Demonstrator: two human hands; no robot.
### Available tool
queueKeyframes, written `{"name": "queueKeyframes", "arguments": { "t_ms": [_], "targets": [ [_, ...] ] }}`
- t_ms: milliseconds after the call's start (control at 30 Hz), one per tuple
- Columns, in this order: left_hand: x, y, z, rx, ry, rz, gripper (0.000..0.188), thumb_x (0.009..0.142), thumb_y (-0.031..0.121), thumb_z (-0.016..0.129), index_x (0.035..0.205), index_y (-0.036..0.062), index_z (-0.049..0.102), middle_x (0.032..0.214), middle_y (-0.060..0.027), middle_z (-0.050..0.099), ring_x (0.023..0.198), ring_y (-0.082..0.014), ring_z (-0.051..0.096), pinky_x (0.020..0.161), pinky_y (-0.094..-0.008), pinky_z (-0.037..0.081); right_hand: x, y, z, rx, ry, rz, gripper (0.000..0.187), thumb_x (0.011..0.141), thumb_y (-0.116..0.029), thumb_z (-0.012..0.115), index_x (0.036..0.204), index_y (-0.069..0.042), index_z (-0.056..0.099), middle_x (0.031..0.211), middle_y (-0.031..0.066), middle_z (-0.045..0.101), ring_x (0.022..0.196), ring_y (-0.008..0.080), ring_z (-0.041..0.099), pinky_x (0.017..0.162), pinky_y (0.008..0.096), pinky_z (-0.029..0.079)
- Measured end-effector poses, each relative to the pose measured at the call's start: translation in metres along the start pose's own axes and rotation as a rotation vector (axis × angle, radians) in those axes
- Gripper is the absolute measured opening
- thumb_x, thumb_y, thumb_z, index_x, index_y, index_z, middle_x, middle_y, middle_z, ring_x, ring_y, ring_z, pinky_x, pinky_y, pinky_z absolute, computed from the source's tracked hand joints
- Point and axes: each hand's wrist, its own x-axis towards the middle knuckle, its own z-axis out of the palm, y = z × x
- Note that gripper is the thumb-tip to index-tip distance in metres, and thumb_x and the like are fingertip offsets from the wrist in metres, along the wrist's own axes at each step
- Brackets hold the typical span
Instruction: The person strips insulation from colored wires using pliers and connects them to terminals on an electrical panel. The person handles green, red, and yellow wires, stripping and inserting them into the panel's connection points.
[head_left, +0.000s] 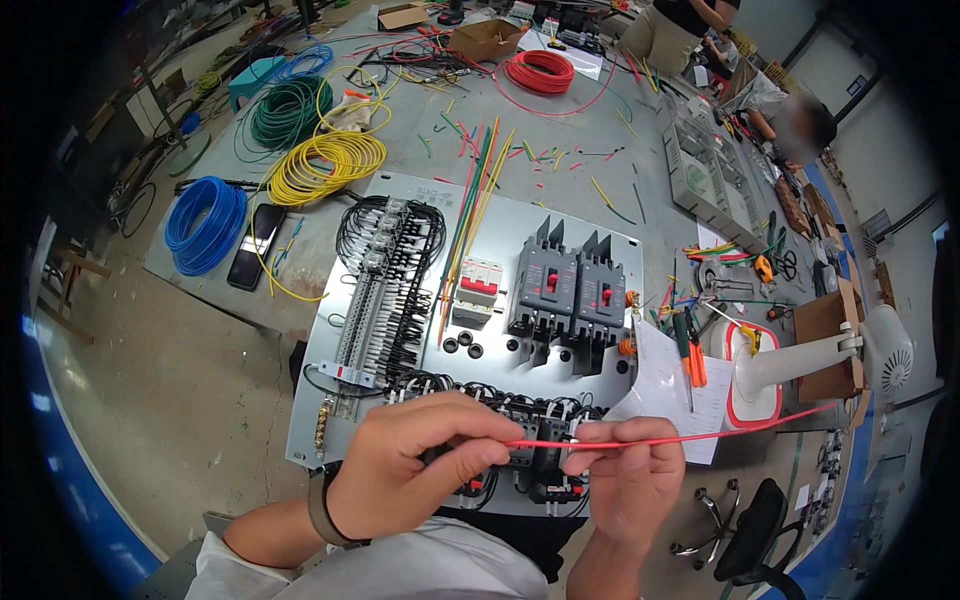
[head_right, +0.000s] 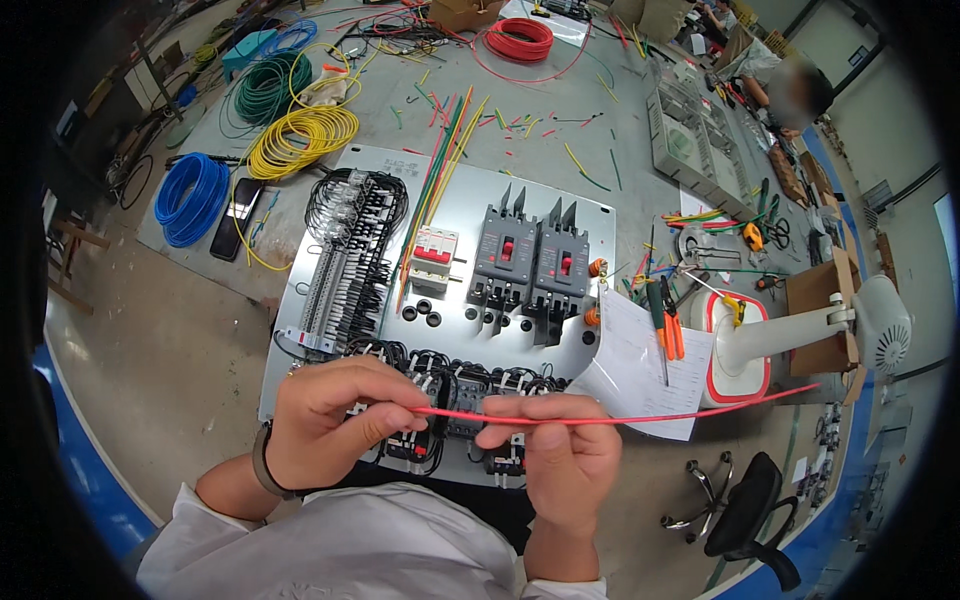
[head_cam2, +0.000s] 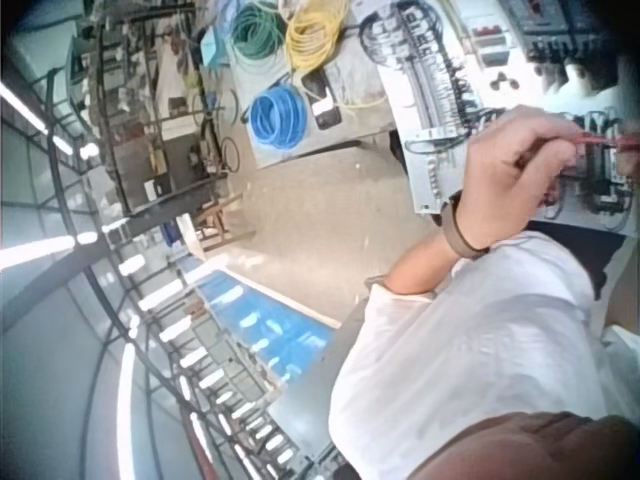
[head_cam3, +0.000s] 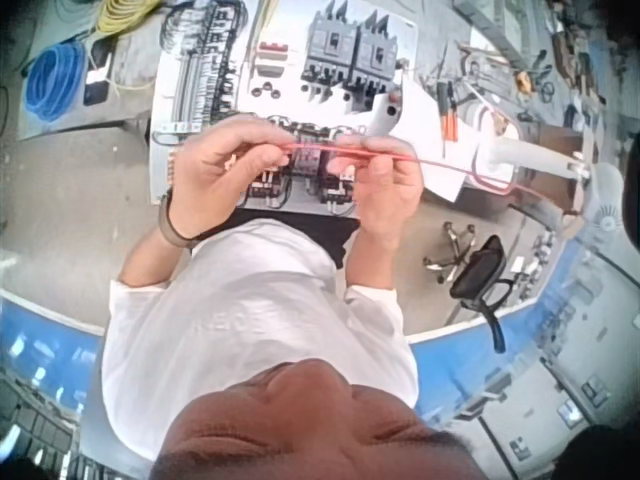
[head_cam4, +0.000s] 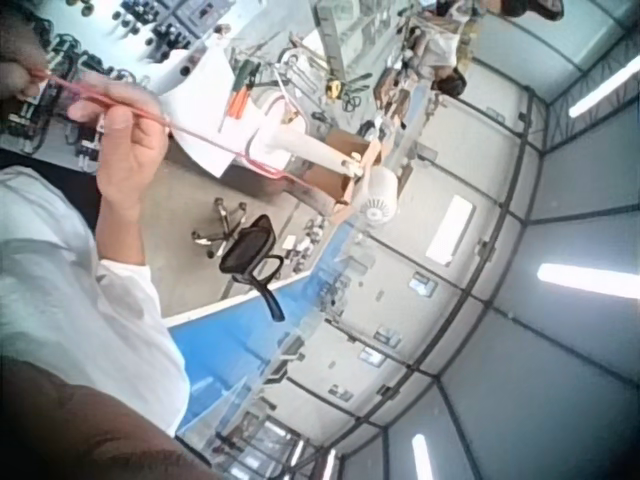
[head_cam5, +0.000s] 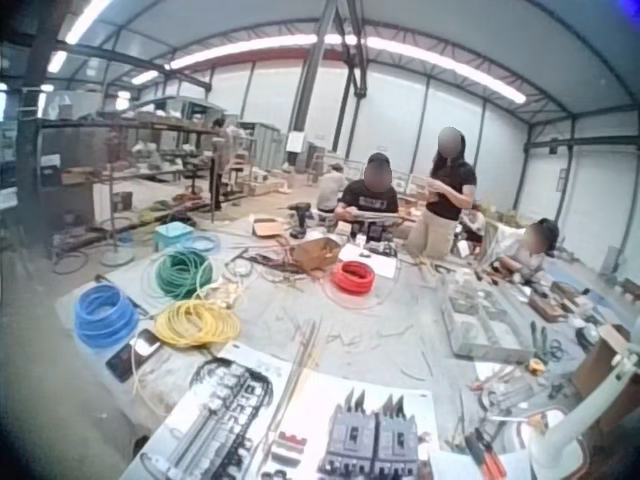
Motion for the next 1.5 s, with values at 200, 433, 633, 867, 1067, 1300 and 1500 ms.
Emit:
{"name": "queueKeyframes", "arguments": {
  "t_ms": [200,433,633,867,1067,1300,1500],
  "targets": [
    [-0.004,0.004,0.007,0.146,0.026,0.13,0.014,0.091,0.0,0.069,0.105,0.0005,0.073,0.094,-0.0123,0.074,0.081,-0.0242,0.071,0.071,-0.0322,0.055,-0.006,-0.001,0.008,-0.017,-0.03,0.005,0.024,0.103,-0.017,0.062,0.111,0.005,0.058,0.105,0.0326,0.071,0.078,0.03,0.074,0.076,0.0421,0.062],
    [-0.012,0.002,0.008,0.23,0.015,0.234,0.018,0.09,-0.003,0.066,0.106,0.0024,0.072,0.092,-0.013,0.073,0.078,-0.0265,0.071,0.067,-0.0324,0.055,-0.007,-0.001,0.008,-0.001,-0.03,0.008,0.024,0.102,-0.018,0.063,0.108,0.004,0.057,0.1,0.0315,0.072,0.074,0.028,0.074,0.072,0.0407,0.062],
    [-0.014,0.002,0.011,0.254,0.031,0.301,0.021,0.089,-0.006,0.064,0.107,0.0026,0.072,0.09,-0.0127,0.073,0.076,-0.0265,0.07,0.065,-0.0333,0.055,-0.009,-0.005,0.008,0.01,-0.035,-0.002,0.023,0.102,-0.018,0.064,0.107,0.004,0.057,0.098,0.031,0.072,0.073,0.0272,0.073,0.069,0.0396,0.062],
    [-0.016,0.0,0.008,0.194,0.001,0.249,0.022,0.088,-0.007,0.065,0.107,0.0016,0.072,0.09,-0.0131,0.073,0.076,-0.0261,0.07,0.067,-0.0333,0.056,-0.008,-0.006,0.004,0.06,-0.07,0.073,0.022,0.1,-0.013,0.064,0.109,0.006,0.059,0.102,0.0319,0.071,0.08,0.0288,0.074,0.074,0.041,0.062],
    [-0.017,-0.004,0.006,0.12,-0.077,0.161,0.021,0.089,-0.005,0.066,0.108,0.0005,0.072,0.094,-0.0141,0.072,0.079,-0.025,0.07,0.068,-0.0334,0.056,-0.008,-0.005,-0.003,0.096,-0.088,0.106,0.019,0.101,-0.009,0.062,0.11,0.007,0.059,0.106,0.032,0.071,0.085,0.0296,0.074,0.079,0.0419,0.062],
    [-0.006,0.012,0.01,0.298,-0.247,0.17,0.019,0.089,0.021,0.077,0.089,0.0062,0.066,0.08,-0.005,0.062,0.065,-0.0227,0.061,0.054,-0.0321,0.047,-0.01,-0.007,-0.01,0.072,-0.214,0.215,0.026,0.103,-0.006,0.056,0.125,0.01,0.055,0.107,0.0276,0.072,0.09,0.0249,0.073,0.084,0.0363,0.059],
    [-0.001,0.016,0.038,0.379,-0.261,0.26,0.03,0.086,0.024,0.078,0.071,0.0102,0.055,0.063,-0.0031,0.049,0.05,-0.0219,0.053,0.043,-0.0352,0.038,-0.003,-0.006,-0.001,0.14,-0.014,0.11,0.037,0.106,-0.014,0.052,0.135,0.009,0.051,0.091,0.0217,0.072,0.079,0.0229,0.069,0.074,0.0319,0.056]
  ]
}}
